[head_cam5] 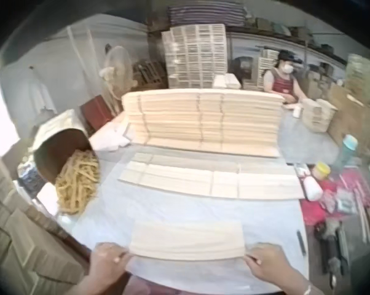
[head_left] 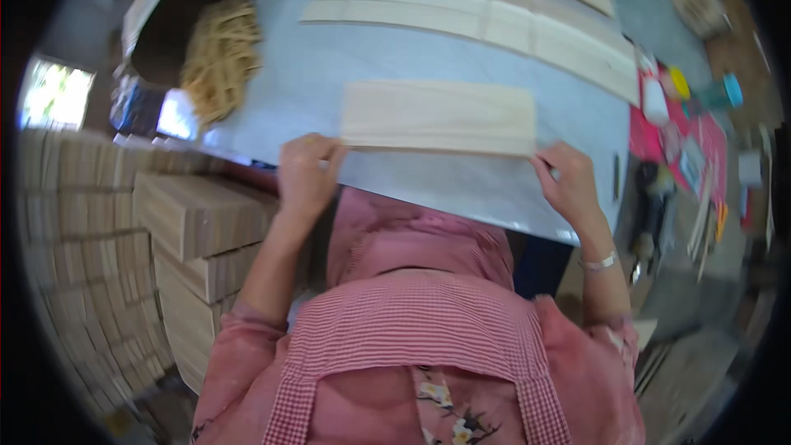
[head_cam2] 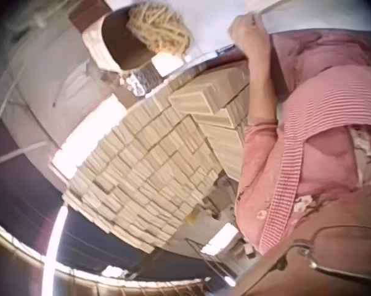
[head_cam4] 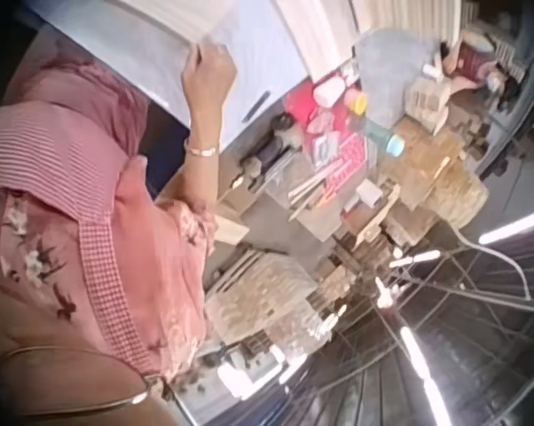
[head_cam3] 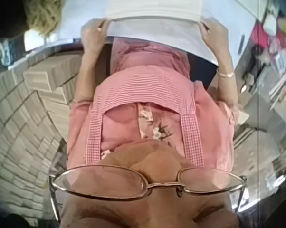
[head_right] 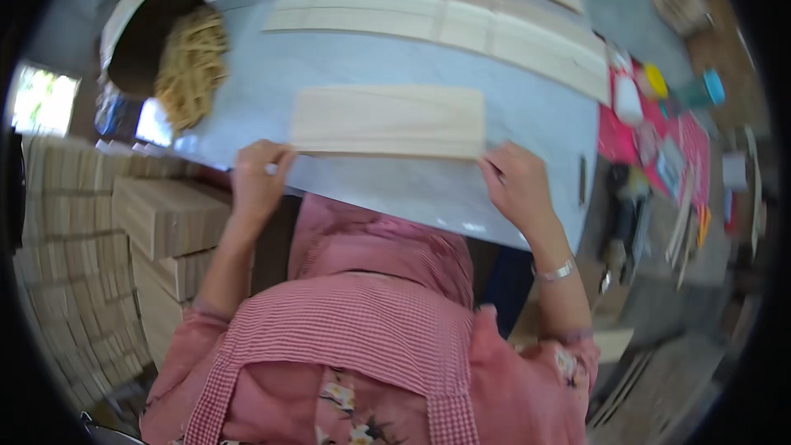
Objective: Assembling wooden boxes using glue and a pneumatic nail gun.
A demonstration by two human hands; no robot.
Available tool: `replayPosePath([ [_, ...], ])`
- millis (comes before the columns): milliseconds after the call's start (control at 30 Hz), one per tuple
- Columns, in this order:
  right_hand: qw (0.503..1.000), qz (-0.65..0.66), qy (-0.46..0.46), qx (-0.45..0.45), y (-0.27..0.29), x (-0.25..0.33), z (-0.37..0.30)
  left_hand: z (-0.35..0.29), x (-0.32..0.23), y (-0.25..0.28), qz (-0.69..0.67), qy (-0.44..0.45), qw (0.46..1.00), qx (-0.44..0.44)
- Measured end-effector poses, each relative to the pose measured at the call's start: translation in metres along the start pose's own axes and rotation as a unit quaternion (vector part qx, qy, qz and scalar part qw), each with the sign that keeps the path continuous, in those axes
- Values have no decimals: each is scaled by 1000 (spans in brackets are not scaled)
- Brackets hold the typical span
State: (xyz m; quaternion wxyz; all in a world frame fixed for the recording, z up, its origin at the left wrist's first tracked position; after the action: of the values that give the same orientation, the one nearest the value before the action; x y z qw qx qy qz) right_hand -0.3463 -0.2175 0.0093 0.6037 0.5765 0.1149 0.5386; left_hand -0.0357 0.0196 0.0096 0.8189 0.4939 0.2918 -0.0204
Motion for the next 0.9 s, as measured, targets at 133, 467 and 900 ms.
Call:
replayPosePath([
  [133,1000,-5,-18,24,2,-3,1,25,-41,22,215,107,949,206],
  [467,876,-341,-262,-221,97,-128,-97,88,-142,-75,26,-241,956,165],
  [900,844,-365,-366,-144,113,-159,-150,98,-128,-130,-112,-209,952,193],
])
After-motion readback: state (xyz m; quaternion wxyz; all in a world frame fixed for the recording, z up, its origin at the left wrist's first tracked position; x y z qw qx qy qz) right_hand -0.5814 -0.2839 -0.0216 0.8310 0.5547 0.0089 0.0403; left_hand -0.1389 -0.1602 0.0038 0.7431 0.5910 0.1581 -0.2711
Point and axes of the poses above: each hand's wrist, its own z-axis towards the middle knuckle, its own y-axis out of the back of the hand, x = y × z, the point moved 2 cm from there along z, towards the middle knuckle, and after that the axes turned 5 degrees about -z, right-handed, at the moved point
